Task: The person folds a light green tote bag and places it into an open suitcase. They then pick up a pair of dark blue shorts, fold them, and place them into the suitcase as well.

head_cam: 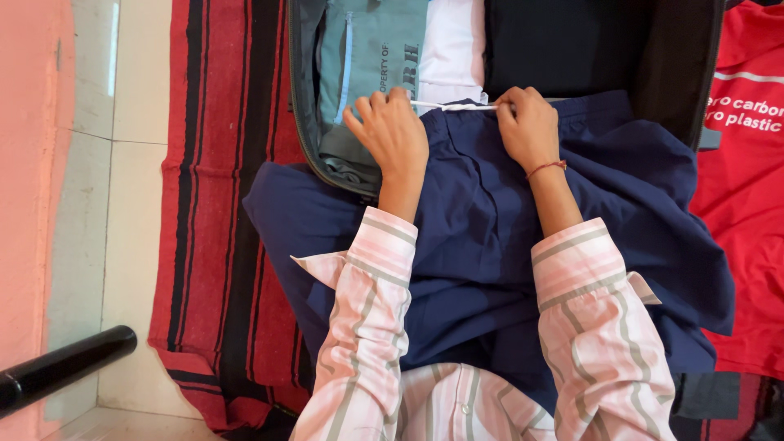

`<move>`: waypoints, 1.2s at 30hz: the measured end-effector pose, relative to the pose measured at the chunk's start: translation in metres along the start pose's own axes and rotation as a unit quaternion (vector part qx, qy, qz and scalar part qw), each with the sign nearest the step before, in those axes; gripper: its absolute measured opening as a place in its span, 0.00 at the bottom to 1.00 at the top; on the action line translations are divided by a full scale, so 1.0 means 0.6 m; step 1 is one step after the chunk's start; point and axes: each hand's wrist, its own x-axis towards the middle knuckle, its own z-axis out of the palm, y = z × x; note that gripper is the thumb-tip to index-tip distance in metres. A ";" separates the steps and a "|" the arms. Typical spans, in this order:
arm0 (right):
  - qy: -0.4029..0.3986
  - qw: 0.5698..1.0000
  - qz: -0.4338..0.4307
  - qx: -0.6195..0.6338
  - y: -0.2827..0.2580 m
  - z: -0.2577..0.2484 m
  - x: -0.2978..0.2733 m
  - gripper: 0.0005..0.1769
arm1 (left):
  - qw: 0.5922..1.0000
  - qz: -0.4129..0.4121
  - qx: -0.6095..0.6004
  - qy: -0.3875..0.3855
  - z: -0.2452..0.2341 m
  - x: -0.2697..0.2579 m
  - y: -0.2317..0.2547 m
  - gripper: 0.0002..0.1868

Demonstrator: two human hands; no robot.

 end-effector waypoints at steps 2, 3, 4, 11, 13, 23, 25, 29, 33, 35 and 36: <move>0.002 1.000 0.020 0.012 0.006 0.003 0.000 0.12 | 0.999 -0.014 -0.031 -0.018 -0.001 0.002 -0.001 0.13; 0.009 0.999 0.023 0.026 0.008 0.003 0.002 0.13 | 0.998 -0.021 -0.047 -0.027 -0.003 0.003 -0.001 0.17; 0.016 0.999 0.026 0.041 0.009 0.001 0.003 0.15 | 0.988 -0.056 -0.115 -0.089 -0.004 0.006 0.000 0.21; -0.027 0.992 0.112 0.043 -0.009 -0.006 0.007 0.23 | 0.869 -0.153 -0.424 -0.205 -0.001 0.024 -0.017 0.26; -0.022 0.995 0.098 -0.002 -0.001 -0.003 0.006 0.23 | 0.881 -0.184 -0.394 -0.187 -0.002 0.023 -0.017 0.24; -0.004 0.997 0.079 0.010 -0.004 -0.005 0.003 0.20 | 0.508 -0.288 -0.735 -0.345 0.037 0.021 -0.043 0.22; -0.007 0.996 0.065 0.066 -0.013 -0.015 0.003 0.18 | 0.458 -0.270 -0.769 -0.356 0.042 0.017 -0.045 0.19; -0.134 0.956 0.064 0.254 -0.023 -0.027 0.007 0.20 | 0.533 -0.203 -0.730 -0.377 0.079 0.003 -0.031 0.21; -0.184 0.895 -0.020 0.407 -0.031 -0.040 0.009 0.17 | 0.624 -0.125 -0.639 -0.431 0.087 -0.006 -0.015 0.22; -0.202 0.881 -0.025 0.426 -0.037 -0.050 0.009 0.15 | 0.692 -0.098 -0.586 -0.409 0.071 -0.007 -0.008 0.21; -0.210 0.882 -0.015 0.422 -0.040 -0.056 0.008 0.15 | 0.724 -0.084 -0.558 -0.398 0.063 -0.006 -0.003 0.21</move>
